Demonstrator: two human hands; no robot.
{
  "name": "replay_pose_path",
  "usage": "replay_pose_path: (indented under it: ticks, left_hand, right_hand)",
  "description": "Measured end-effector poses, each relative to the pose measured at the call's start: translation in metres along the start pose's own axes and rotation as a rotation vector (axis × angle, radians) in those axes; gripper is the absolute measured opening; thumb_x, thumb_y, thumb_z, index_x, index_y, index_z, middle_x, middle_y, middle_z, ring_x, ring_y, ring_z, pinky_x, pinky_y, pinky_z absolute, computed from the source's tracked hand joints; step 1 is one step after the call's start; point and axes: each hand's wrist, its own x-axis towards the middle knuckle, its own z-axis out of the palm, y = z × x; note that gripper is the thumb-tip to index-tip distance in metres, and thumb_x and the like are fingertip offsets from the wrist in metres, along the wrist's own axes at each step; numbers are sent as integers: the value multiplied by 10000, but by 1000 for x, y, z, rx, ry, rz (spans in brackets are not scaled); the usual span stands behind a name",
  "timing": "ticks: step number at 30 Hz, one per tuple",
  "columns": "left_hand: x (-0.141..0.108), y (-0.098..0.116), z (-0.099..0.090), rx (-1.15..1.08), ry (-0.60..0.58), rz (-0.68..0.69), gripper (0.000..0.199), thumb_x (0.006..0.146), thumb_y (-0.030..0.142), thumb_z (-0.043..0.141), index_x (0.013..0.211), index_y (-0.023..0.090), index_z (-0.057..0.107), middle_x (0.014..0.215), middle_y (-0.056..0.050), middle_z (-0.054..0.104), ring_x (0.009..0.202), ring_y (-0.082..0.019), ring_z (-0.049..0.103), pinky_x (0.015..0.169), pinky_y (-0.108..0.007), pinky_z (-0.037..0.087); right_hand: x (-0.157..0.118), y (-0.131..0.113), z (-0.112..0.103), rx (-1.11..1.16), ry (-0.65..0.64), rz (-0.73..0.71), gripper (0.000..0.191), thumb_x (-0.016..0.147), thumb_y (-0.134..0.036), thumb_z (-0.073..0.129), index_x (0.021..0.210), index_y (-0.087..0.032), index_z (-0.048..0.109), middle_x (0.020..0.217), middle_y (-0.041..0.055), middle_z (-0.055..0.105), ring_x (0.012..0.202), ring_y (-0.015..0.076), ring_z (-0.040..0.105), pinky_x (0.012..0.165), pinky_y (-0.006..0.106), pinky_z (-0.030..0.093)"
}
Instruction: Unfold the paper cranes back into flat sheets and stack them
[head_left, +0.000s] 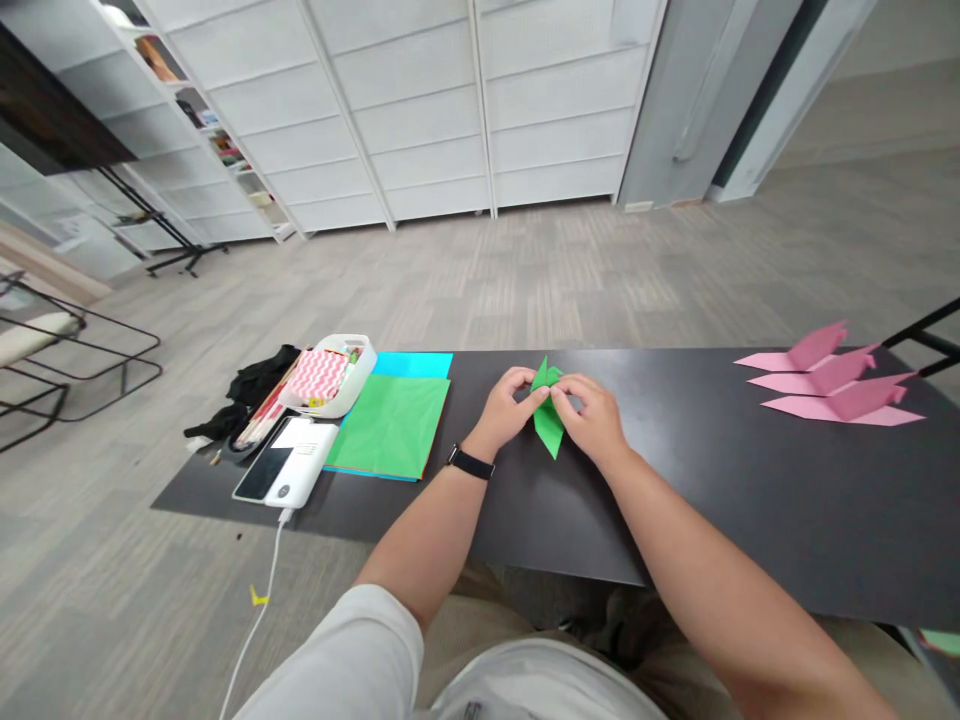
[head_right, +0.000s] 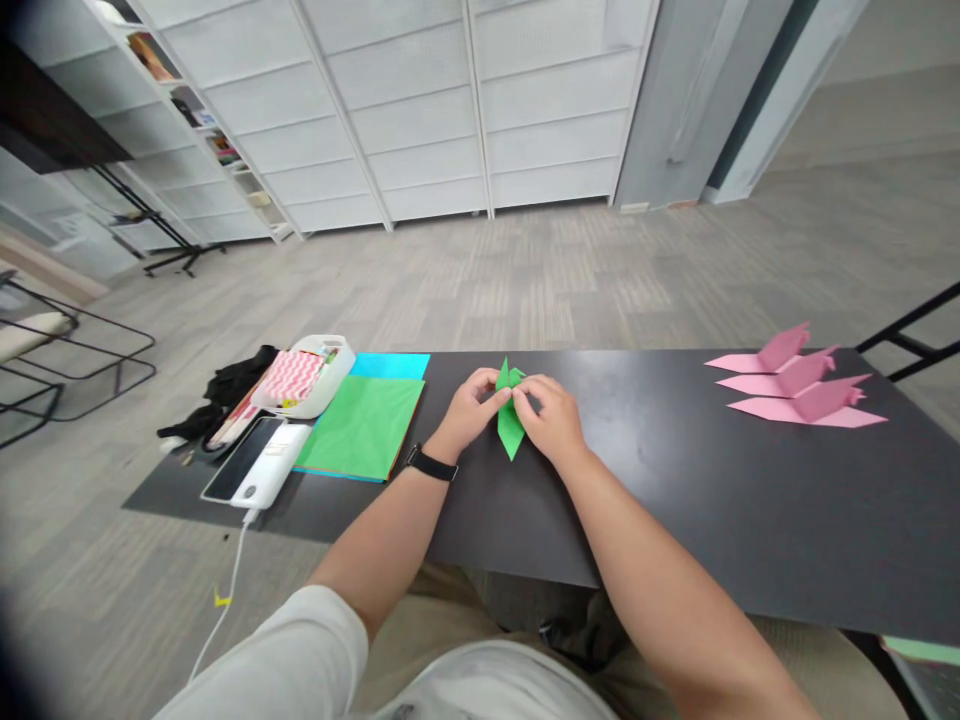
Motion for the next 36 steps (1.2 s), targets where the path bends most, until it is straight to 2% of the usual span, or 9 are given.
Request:
replay_pose_path:
  ticks: [3,7,10,12,19,24,31,36]
  left_hand:
    - [0,0,2,-81,9,-97,362,929,547,759,992,193,721,1045,-62,735,997,-204,679,974,-351,543]
    - [1,2,5,-251,38,-213,412,880,573,803,976,184,705,944,-30,747,852,-165,678,833,-298,549]
    - [0,5,8,-334,33,-260,434,846,572,837,984,181,707,939,-23,759,809,-147,674,796,-281,545]
    - [-1,7,10,-354,4,-279,448,828,575,852,974,179,703,932,-21,762,796,-142,673,789,-278,542]
    - [-2,13,12,-335,-109,-273,480,789,584,888,885,162,679,831,-3,720,731,-117,640,737,-261,521]
    - [-2,14,13,-341,-102,-260,507,779,612,885,888,162,678,842,-10,720,745,-125,642,741,-272,529]
    - [-1,16,12,-377,-119,-270,491,769,593,902,871,165,684,832,-8,721,740,-127,645,749,-277,534]
    - [-4,22,11,-381,-162,-303,487,769,580,905,864,164,670,806,3,695,708,-113,620,709,-253,502]
  right_hand:
    - [0,5,-6,71,28,27,202,1008,-350,591,843,-266,672,1031,68,766,990,254,720,914,430,566]
    - [4,16,-6,232,122,197,155,971,-414,655,948,-261,658,1032,68,766,953,238,729,875,416,599]
    - [5,22,-4,352,90,248,269,914,-430,735,1124,-271,682,1028,58,777,920,227,747,884,422,623]
    - [5,21,-4,382,64,240,314,907,-435,749,1175,-278,700,1046,57,782,937,225,752,909,428,630]
    - [6,13,-12,313,50,192,212,957,-412,701,1108,-286,781,1069,57,783,953,230,750,911,428,623]
    - [8,7,-16,336,5,120,181,949,-379,693,1071,-283,786,1045,57,767,941,230,728,886,420,617]
    - [7,5,-18,352,-24,114,191,927,-391,716,1078,-284,760,1050,56,743,918,231,711,878,428,616]
    - [8,8,-18,355,7,109,136,930,-403,718,978,-277,737,980,46,708,885,224,685,829,398,592]
